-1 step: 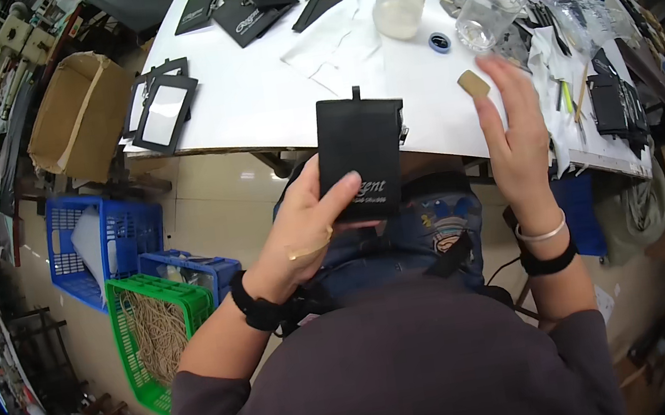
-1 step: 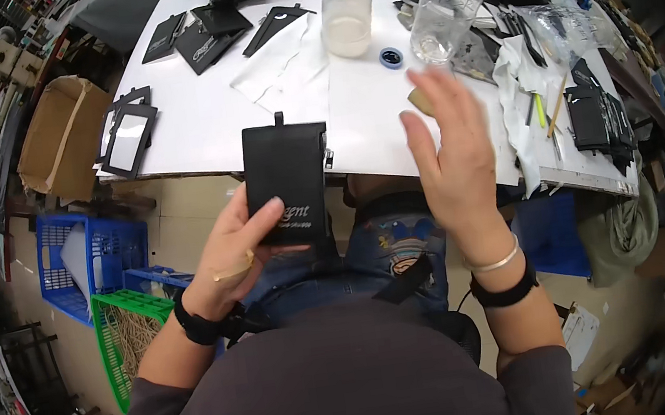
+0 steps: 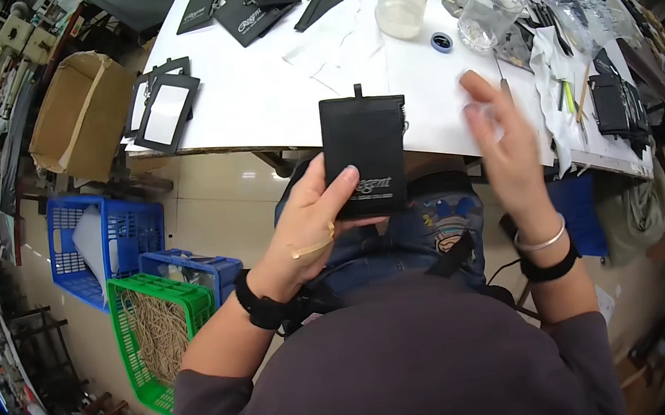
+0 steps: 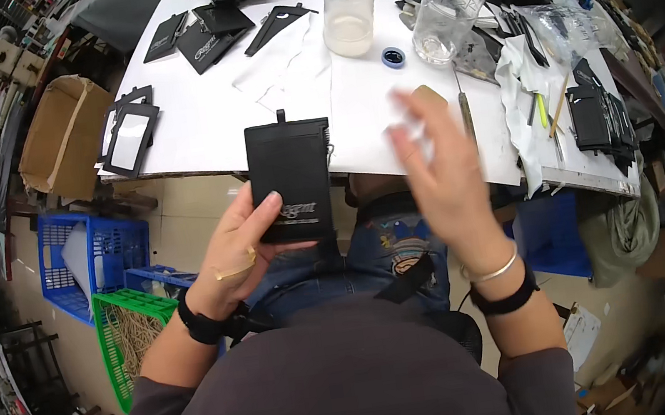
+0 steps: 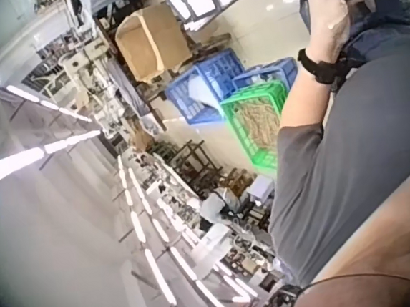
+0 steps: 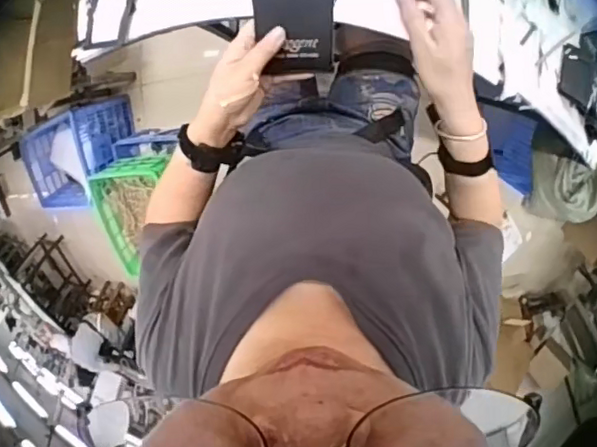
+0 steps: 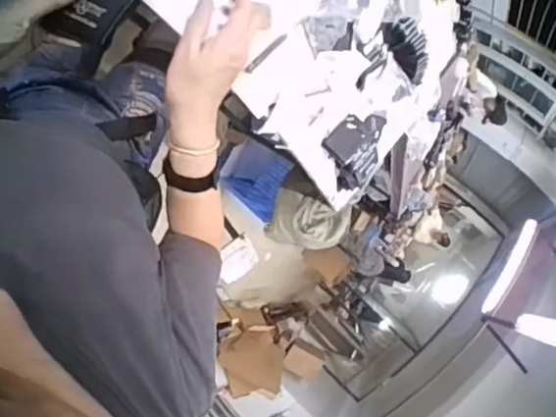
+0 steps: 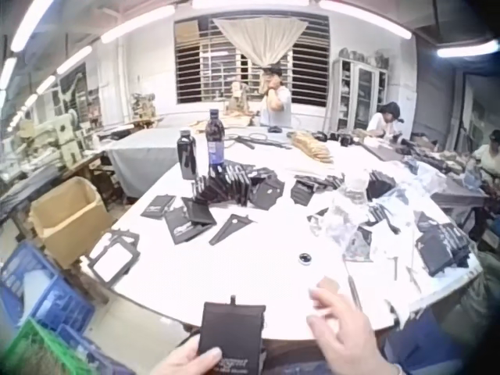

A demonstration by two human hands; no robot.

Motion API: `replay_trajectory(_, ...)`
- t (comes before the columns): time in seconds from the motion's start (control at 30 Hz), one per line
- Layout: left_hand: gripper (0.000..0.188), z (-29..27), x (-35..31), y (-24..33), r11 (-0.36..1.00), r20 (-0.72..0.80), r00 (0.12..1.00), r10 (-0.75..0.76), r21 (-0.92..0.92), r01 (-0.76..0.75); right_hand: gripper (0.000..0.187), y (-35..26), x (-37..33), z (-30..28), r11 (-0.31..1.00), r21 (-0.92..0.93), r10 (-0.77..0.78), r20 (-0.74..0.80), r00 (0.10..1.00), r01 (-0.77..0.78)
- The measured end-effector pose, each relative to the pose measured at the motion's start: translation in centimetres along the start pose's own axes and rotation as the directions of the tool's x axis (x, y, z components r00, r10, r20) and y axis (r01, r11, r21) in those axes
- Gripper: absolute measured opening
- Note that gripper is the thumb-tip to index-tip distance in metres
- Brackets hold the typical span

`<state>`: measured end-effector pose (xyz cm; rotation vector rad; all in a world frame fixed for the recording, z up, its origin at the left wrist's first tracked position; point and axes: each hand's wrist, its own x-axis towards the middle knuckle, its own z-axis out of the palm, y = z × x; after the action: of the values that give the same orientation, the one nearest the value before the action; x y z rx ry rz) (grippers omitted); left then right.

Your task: The person assembles small zippered pouches by inserting white rectangular inserts into the pouches, zipping them closed, and wiping the exterior with a white cloth. They handle multiple pouches one at a time, occasionally picking up a cardboard template and wiping it before returning to the pouches.

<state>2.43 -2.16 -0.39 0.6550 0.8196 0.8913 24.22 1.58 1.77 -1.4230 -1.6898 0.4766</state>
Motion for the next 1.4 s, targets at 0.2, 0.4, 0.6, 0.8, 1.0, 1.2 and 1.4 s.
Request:
replay_trajectory(0.2, 0.035, 0.2, -0.3, -0.9, 0.995, 0.058, 0.995, 0.084, 0.040, -0.086, 0.031, -1.8, -4.5, 2.2, 0.630, 0.451, 0.298, 0.612, 0.733, -0.633)
replay_trajectory(0.4, 0.023, -1.1, 0.2, -0.2, 0.883, -0.104, 0.948, 0.301, 0.406, -0.235, 0.028, -1.3, -4.5, 2.2, 0.693, 0.391, 0.273, 0.635, 0.722, -0.606)
replay_trajectory(0.6, 0.025, -2.3, 0.6, 0.9, 0.952, -0.199, 0.967, 0.157, 0.292, -0.095, 0.027, -0.5, -4.5, 2.5, 0.641, 0.368, 0.298, 0.689, 0.660, -0.673)
replay_trajectory(0.8, 0.029, -3.3, 0.5, 1.4, 0.998, -0.146, 0.988, -0.046, 0.042, 0.053, 0.028, -0.2, -4.2, 2.7, 0.504, 0.347, 0.350, 0.755, 0.555, -0.791)
replay_trajectory(1.0, 0.018, -3.8, 1.3, 0.0, 0.937, -0.216, 0.976, 0.020, 0.344, 0.057, 0.026, -0.3, -4.9, 3.3, 0.605, 0.356, 0.322, 0.709, 0.628, -0.712)
replay_trajectory(1.2, 0.031, -4.5, 0.2, 0.8, 0.941, -0.129, 0.991, 0.022, 0.339, 0.023, 0.025, -0.3, -4.7, 3.6, 0.604, 0.373, 0.328, 0.689, 0.646, -0.704)
replay_trajectory(1.4, 0.060, -1.1, -0.5, 0.5, 0.979, 0.073, 0.977, 0.202, -0.026, -0.201, 0.036, -5.3, -4.0, 4.2, 0.885, -0.189, -0.366, 0.284, 0.886, 0.426)
